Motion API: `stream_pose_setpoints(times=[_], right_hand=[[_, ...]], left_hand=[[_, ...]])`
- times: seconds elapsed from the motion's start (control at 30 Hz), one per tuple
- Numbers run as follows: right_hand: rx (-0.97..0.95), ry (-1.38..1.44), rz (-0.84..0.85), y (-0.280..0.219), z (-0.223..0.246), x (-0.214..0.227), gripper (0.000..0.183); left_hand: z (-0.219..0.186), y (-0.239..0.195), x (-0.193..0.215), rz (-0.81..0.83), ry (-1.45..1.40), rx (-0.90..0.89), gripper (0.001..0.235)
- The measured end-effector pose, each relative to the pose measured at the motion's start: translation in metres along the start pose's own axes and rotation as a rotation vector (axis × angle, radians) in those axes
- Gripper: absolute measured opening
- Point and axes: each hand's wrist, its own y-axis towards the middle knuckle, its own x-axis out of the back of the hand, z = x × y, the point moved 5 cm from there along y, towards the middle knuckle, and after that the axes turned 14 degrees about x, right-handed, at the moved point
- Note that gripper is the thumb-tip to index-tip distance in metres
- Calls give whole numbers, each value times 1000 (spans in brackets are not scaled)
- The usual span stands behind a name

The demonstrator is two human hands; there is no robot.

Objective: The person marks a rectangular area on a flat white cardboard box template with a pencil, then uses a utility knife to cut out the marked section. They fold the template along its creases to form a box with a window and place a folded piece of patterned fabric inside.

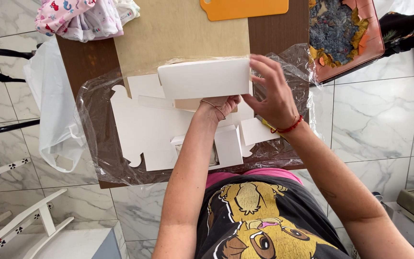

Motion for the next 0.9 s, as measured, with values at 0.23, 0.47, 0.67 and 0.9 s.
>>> stream_pose_setpoints(times=[0.23,0.47,0.67,0.9], right_hand=[[-122,-563,-70,-47,-25,-8,13],[-61,-628,-130,-34,-10,-8,21],[-77,-681,-84,-35,-10,-8,21],[-257,-319,61,-43,-10,6,33]], left_hand=[[-5,-28,-14,-35,115,-66,28],[-13,-54,-31,-79,259,-140,32],[-12,-78,-46,-116,359,-216,35],[9,-130,-48,-195,458,-358,39]])
